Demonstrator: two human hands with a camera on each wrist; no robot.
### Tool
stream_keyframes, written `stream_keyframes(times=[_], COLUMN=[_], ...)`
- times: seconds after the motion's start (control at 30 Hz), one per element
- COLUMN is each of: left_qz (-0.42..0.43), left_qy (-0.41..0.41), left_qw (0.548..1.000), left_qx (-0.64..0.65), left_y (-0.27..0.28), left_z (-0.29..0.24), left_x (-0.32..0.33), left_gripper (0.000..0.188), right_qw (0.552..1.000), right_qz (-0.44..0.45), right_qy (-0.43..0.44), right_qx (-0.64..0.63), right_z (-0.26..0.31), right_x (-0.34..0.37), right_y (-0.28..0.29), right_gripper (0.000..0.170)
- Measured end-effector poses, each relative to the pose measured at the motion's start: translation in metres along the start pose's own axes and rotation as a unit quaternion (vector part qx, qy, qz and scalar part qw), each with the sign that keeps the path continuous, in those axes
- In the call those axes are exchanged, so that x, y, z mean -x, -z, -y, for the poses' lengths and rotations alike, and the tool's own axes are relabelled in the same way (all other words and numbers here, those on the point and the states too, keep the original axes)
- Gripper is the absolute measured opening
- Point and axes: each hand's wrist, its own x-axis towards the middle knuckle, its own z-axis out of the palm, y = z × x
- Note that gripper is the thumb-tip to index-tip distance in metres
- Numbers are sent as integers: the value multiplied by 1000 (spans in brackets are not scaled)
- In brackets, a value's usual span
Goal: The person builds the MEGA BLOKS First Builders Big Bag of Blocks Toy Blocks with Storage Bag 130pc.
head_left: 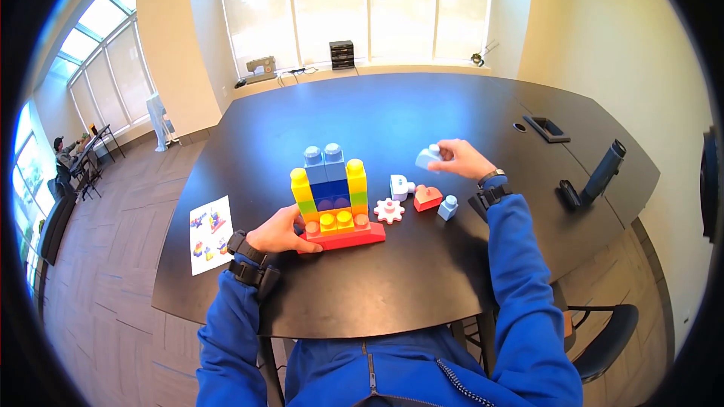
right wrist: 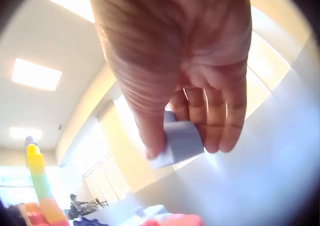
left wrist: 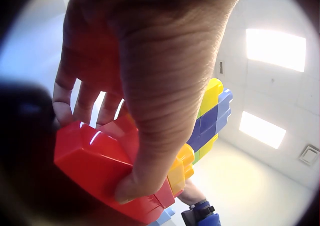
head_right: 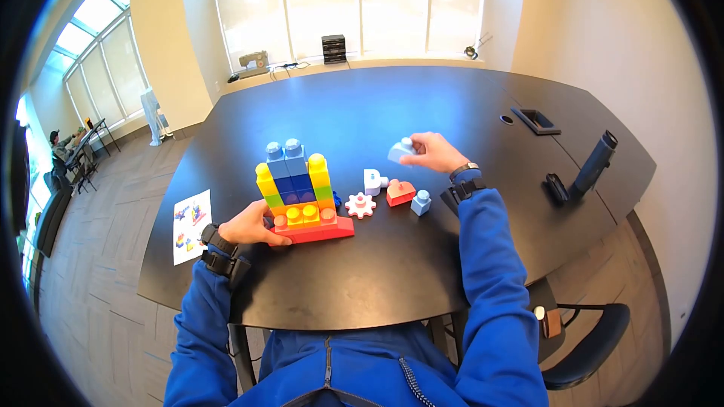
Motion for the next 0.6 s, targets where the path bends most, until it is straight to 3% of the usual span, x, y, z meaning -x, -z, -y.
stream_keyframes(times=[0.1, 0.17, 0.2, 0.27, 0.47, 0.6], left_qz=[12, 8, 6, 12, 16, 16], left_qy=[6, 1, -5, -1, -8, -3], left_qw=[1000, 1000, 1000, 1000, 999, 1000], left_qx=[-5, 8, 20, 25, 28, 16], left_y=[-1, -4, -6, -8, -10, -9], left_z=[-6, -5, -4, -4, -7, -20], left_x=[-1, -1, -2, -3, -3, 0], left_gripper=[79, 82, 86, 87, 87, 83], right_qw=[997, 978, 978, 956, 943, 946], right_qz=[-52, -119, -119, -98, -76, -48], right_qy=[-1, 98, 98, 199, 318, 319], right_qx=[-65, -138, -139, -192, -69, -41], right_z=[50, 97, 120, 163, 228, 232], right_x=[-2, -2, -3, -6, -30, -34], right_y=[13, 15, 16, 14, 0, -11], right_gripper=[53, 50, 50, 43, 44, 43])
